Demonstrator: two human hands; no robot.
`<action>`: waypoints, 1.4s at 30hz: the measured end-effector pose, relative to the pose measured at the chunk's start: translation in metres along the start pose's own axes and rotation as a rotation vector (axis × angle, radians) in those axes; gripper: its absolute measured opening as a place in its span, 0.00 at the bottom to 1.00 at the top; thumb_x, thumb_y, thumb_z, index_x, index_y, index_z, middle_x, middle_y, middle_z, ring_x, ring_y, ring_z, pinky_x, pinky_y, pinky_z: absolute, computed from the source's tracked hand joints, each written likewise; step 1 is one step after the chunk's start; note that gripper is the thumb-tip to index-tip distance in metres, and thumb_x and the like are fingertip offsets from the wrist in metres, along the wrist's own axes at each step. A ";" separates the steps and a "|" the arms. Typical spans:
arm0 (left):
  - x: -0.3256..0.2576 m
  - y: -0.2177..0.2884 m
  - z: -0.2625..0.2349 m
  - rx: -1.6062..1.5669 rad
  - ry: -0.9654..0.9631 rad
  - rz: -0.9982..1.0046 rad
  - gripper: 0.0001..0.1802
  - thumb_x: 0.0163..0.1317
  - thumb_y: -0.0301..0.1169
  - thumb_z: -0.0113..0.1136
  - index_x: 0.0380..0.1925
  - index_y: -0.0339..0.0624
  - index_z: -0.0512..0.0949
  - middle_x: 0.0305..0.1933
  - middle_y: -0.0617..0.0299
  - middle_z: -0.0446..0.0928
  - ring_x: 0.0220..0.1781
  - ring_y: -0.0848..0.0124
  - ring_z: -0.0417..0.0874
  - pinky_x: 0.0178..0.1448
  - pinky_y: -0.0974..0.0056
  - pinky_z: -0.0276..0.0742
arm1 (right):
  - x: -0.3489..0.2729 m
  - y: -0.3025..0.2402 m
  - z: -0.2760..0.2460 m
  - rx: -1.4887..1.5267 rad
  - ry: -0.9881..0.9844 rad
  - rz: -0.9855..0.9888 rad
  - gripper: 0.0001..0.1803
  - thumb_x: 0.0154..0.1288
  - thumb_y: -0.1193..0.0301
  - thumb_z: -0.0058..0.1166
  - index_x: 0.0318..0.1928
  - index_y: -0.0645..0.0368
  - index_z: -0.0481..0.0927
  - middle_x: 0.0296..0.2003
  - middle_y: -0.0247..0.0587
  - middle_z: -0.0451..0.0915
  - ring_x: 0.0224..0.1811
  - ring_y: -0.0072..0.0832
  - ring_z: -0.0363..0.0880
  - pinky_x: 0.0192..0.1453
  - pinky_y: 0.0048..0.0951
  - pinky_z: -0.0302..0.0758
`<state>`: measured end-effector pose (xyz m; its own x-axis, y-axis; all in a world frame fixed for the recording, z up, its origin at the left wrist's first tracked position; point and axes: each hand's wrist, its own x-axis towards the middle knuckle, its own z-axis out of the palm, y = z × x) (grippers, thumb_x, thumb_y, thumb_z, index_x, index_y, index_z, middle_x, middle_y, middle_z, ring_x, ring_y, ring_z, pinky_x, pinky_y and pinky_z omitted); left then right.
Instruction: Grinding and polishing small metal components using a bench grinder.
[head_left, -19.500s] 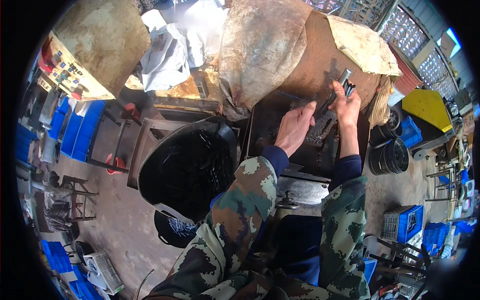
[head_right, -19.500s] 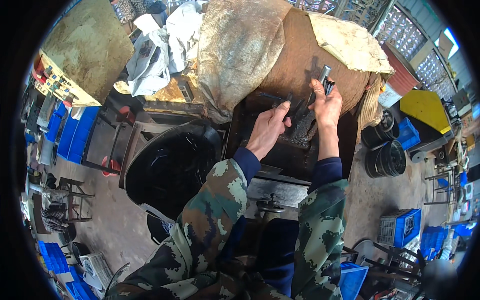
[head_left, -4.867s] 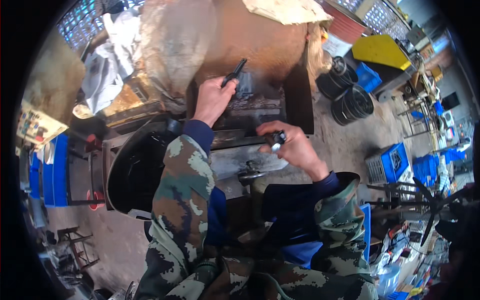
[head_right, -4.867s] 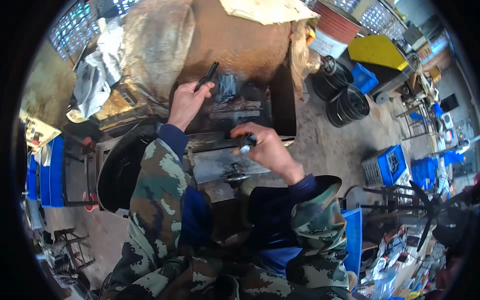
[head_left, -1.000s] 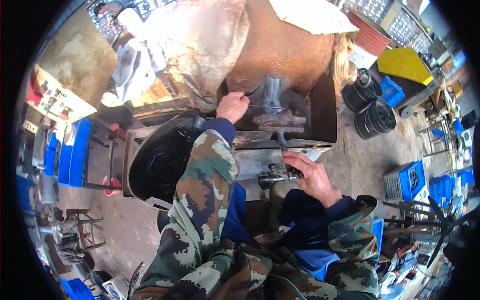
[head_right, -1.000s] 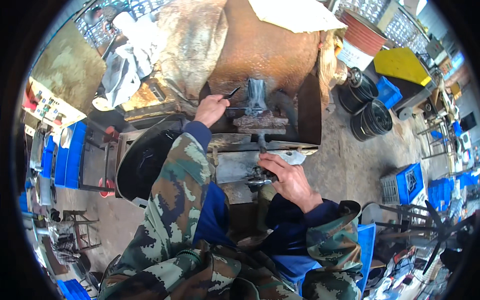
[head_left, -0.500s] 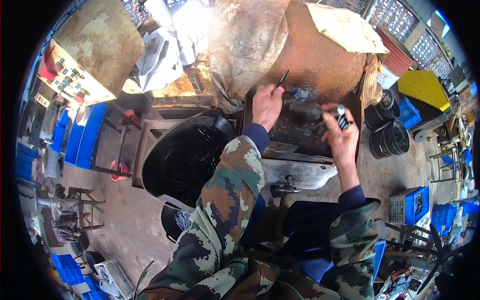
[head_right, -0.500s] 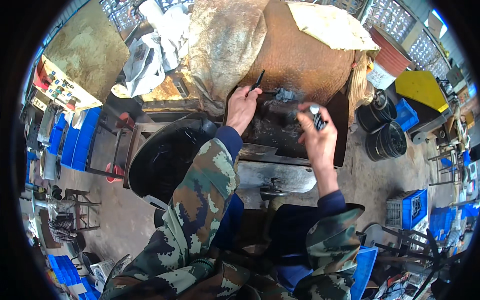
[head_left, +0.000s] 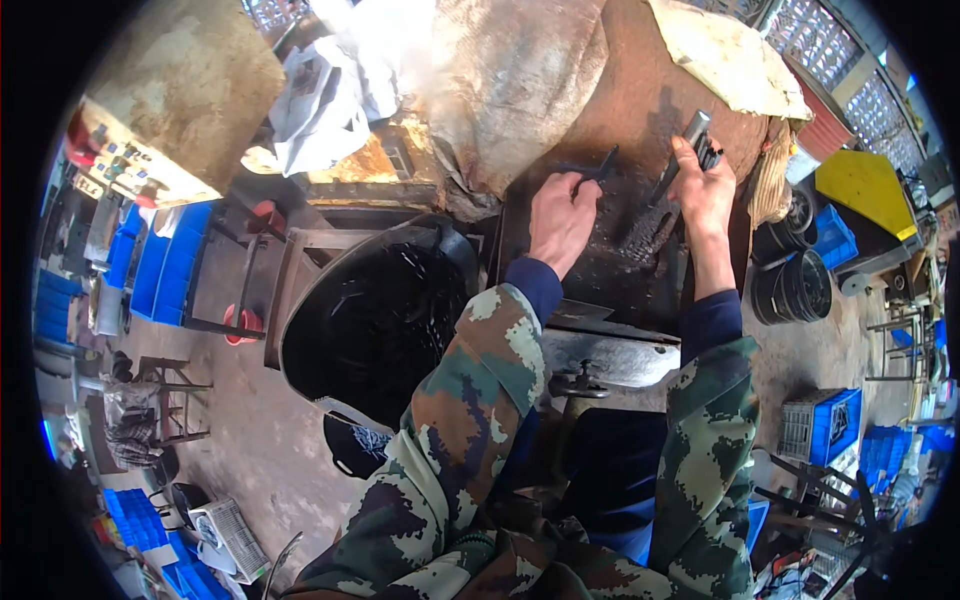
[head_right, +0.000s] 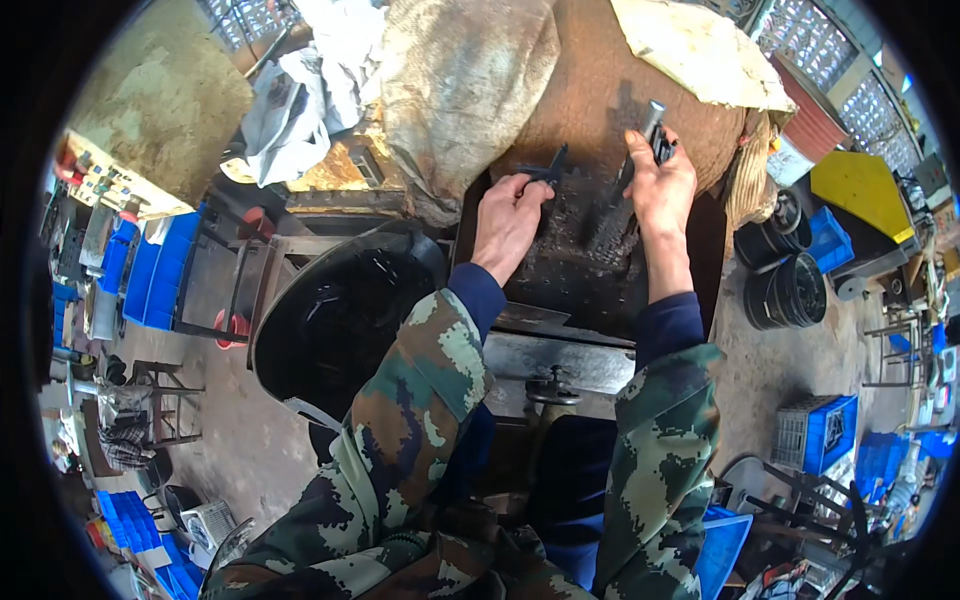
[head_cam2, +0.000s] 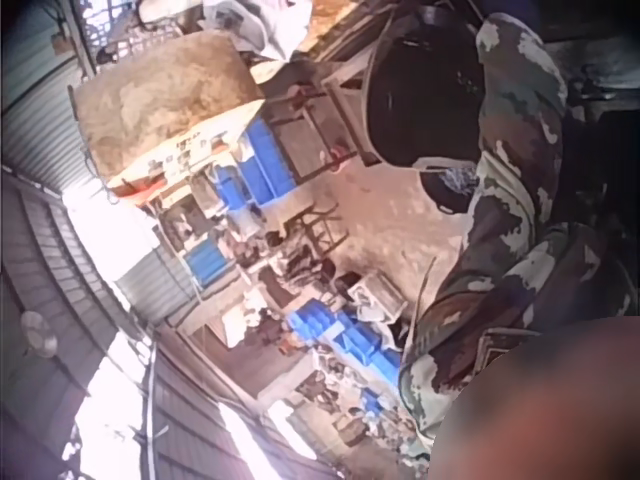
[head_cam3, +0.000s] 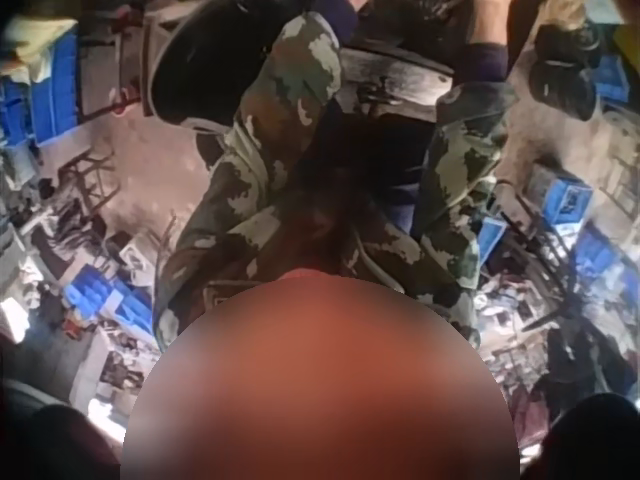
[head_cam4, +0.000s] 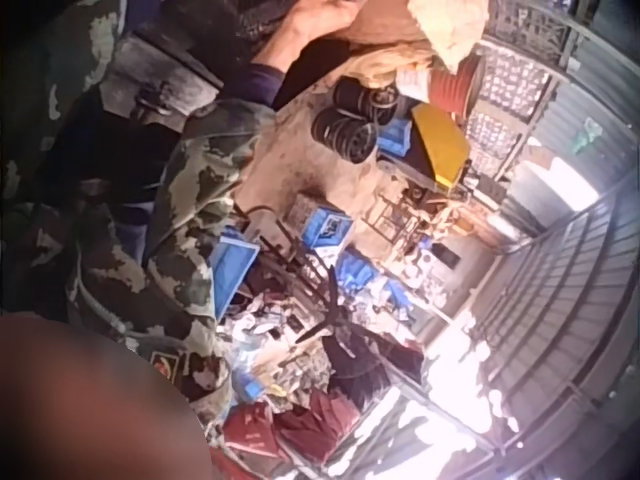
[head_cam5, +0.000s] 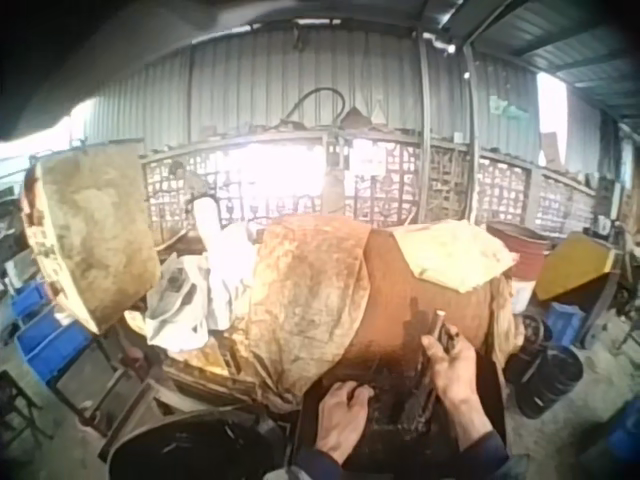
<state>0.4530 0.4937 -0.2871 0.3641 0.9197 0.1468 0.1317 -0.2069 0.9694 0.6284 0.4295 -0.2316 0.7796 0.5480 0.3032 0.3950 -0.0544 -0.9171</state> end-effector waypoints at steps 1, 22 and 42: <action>0.001 -0.001 0.003 -0.033 -0.004 0.020 0.15 0.61 0.37 0.58 0.34 0.34 0.83 0.38 0.52 0.80 0.39 0.63 0.80 0.46 0.63 0.73 | 0.005 0.006 0.000 -0.020 0.007 0.010 0.20 0.67 0.62 0.66 0.53 0.62 0.80 0.22 0.31 0.77 0.14 0.18 0.70 0.19 0.25 0.69; 0.010 -0.013 0.013 -0.219 -0.037 -0.062 0.15 0.67 0.35 0.55 0.35 0.32 0.83 0.37 0.61 0.85 0.42 0.73 0.81 0.51 0.69 0.73 | 0.000 -0.003 0.011 0.072 -0.002 -0.039 0.23 0.67 0.62 0.67 0.56 0.63 0.78 0.22 0.28 0.74 0.15 0.16 0.67 0.19 0.24 0.68; 0.015 -0.014 0.027 -0.319 -0.067 -0.117 0.15 0.66 0.34 0.57 0.34 0.31 0.84 0.39 0.55 0.82 0.39 0.68 0.81 0.48 0.64 0.74 | 0.003 -0.010 0.011 0.059 -0.012 -0.014 0.16 0.70 0.65 0.63 0.51 0.61 0.79 0.35 0.35 0.86 0.16 0.15 0.69 0.18 0.20 0.67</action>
<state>0.4816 0.5008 -0.3035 0.4245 0.9050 0.0280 -0.1148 0.0231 0.9931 0.6214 0.4408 -0.2248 0.7683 0.5584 0.3129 0.3757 0.0023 -0.9267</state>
